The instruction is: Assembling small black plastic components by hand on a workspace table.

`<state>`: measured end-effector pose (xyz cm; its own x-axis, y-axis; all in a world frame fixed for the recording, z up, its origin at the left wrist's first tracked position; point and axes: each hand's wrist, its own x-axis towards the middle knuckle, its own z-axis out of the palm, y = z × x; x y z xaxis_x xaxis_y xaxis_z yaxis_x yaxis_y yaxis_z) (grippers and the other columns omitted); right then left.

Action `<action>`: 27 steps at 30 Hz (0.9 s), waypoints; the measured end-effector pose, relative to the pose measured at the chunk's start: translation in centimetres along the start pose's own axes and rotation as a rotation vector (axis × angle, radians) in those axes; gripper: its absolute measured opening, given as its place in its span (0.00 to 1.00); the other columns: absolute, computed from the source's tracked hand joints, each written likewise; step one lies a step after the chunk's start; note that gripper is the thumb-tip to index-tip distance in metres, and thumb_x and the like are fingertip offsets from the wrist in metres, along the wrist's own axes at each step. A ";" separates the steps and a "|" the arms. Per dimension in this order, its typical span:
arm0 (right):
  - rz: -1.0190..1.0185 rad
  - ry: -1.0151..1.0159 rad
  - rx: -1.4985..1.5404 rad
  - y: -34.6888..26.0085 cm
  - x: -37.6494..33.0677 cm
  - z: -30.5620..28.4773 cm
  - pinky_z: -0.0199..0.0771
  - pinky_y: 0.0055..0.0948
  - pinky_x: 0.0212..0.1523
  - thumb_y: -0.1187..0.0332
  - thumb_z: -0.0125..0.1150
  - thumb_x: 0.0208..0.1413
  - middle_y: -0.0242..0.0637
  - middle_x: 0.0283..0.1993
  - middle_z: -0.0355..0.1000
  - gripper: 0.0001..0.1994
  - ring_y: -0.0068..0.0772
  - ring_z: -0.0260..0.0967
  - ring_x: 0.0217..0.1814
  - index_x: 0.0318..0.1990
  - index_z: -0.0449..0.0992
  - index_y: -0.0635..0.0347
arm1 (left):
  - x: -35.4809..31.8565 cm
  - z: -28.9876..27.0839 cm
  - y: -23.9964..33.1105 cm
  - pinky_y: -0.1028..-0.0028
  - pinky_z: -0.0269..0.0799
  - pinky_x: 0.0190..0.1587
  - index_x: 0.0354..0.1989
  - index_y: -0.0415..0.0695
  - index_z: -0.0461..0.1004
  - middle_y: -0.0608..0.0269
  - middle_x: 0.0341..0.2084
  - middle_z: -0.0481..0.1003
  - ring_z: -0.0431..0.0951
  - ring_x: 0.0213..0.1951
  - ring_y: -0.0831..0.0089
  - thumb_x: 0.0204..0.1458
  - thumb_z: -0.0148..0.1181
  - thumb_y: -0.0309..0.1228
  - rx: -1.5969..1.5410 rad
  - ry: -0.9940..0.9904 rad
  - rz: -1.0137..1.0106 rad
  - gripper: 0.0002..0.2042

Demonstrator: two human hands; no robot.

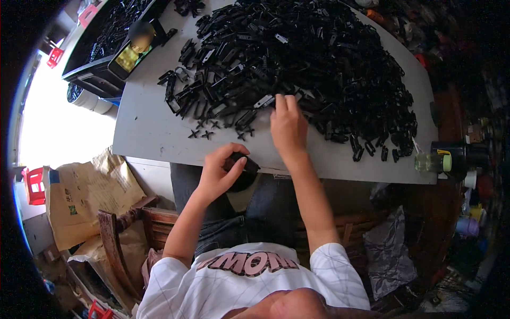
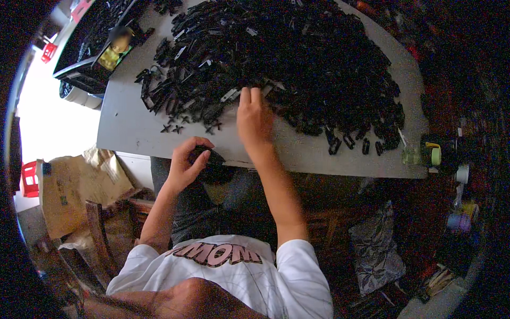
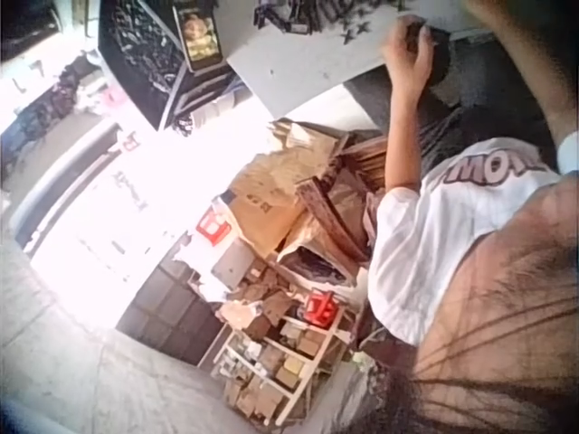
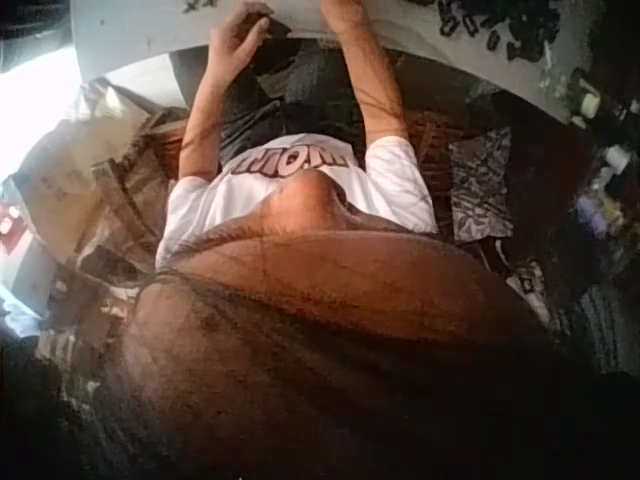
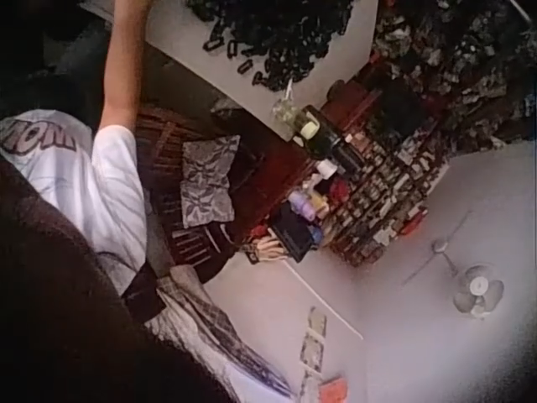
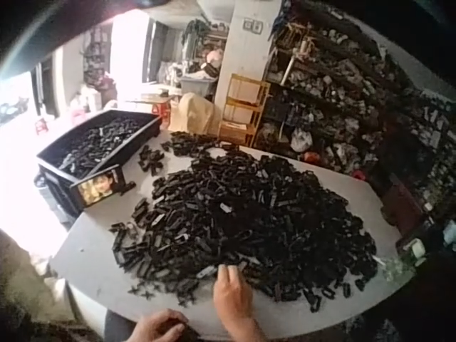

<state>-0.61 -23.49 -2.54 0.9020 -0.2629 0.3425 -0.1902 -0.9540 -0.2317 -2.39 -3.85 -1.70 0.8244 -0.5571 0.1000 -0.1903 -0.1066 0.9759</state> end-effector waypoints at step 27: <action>0.081 0.287 0.259 5.0 -6.0 -3.6 0.66 0.33 0.46 0.80 0.54 0.46 0.41 0.46 0.65 0.11 0.41 0.63 0.46 0.39 0.75 0.63 | -0.1 0.0 -0.1 0.77 0.65 0.40 0.32 0.37 0.70 0.60 0.28 0.73 0.72 0.33 0.74 0.50 0.54 0.23 0.080 -0.021 -0.086 0.03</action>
<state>-8.38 -27.20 -2.48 0.7363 -0.4002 0.5456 -0.1190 -0.8704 -0.4778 -2.44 -3.84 -1.83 0.8282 -0.5603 0.0117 -0.1623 -0.2199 0.9619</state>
